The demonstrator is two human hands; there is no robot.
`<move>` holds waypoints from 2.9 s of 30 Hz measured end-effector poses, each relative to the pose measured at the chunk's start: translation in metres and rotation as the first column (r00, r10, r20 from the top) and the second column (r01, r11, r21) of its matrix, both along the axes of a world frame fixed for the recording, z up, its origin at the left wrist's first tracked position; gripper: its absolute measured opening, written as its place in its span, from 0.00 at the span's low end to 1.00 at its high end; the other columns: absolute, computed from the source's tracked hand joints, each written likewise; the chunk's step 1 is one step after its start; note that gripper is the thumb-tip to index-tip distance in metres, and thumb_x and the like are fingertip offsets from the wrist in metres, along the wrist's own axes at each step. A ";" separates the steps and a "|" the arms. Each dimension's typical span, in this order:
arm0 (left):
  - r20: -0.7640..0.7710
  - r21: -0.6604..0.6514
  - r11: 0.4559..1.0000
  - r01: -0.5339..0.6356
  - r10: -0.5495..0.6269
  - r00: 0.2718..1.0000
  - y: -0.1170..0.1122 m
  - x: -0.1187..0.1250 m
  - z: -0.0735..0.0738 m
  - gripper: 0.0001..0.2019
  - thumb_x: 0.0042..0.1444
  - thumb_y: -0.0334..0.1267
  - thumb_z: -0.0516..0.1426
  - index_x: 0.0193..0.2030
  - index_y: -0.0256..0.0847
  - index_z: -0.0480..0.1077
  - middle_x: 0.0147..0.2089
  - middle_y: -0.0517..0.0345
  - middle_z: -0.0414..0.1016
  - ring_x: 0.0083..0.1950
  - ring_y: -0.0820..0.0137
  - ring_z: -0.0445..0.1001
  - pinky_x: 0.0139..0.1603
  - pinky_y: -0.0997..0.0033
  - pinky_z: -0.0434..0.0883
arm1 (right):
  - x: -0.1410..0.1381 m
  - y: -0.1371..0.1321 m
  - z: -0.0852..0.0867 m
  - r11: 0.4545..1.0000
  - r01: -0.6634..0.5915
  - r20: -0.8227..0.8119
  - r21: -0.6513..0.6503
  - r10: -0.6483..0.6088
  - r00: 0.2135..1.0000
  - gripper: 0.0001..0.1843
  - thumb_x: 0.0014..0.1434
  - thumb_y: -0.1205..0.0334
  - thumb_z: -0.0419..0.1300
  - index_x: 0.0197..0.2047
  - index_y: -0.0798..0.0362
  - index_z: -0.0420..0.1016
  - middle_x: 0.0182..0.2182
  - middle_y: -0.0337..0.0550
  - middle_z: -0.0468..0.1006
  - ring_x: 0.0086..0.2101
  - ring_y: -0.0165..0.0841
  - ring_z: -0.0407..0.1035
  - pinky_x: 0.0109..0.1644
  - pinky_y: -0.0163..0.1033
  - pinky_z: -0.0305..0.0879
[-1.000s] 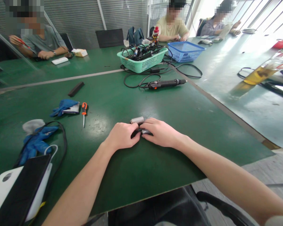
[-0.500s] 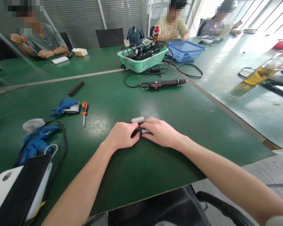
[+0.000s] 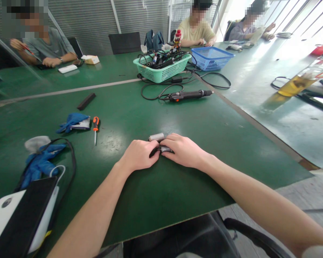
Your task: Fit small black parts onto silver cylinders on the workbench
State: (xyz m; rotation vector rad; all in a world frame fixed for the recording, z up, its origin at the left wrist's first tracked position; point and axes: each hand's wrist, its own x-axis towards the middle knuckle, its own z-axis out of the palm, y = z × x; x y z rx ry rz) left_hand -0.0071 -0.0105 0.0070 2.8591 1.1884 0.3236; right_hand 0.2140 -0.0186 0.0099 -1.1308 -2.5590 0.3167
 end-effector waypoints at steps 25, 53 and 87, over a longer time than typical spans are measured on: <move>-0.010 0.035 0.999 0.016 -0.016 1.000 0.001 0.000 -0.004 0.08 0.63 0.40 0.53 0.41 0.42 0.71 0.34 0.56 0.79 0.32 0.64 0.77 0.31 0.67 0.66 | -0.003 -0.003 0.002 1.000 0.028 -0.019 -0.008 -0.028 0.999 0.10 0.67 0.58 0.59 0.47 0.53 0.76 0.44 0.47 0.78 0.45 0.40 0.71 0.47 0.44 0.67; -0.010 0.035 0.999 -0.002 0.003 1.000 0.001 0.000 -0.004 0.07 0.62 0.40 0.53 0.41 0.42 0.71 0.33 0.57 0.79 0.30 0.66 0.76 0.30 0.68 0.66 | -0.001 -0.002 0.001 1.000 0.006 -0.045 -0.027 -0.007 0.999 0.11 0.66 0.60 0.59 0.50 0.52 0.76 0.45 0.49 0.78 0.47 0.41 0.70 0.50 0.44 0.67; -0.025 0.038 0.999 -0.010 0.011 1.000 0.001 0.001 -0.003 0.08 0.63 0.41 0.53 0.42 0.42 0.71 0.35 0.55 0.80 0.33 0.64 0.78 0.31 0.68 0.67 | 0.001 -0.001 0.002 0.999 0.016 -0.026 -0.039 -0.017 1.000 0.09 0.65 0.60 0.58 0.47 0.53 0.75 0.43 0.48 0.77 0.45 0.40 0.70 0.47 0.42 0.66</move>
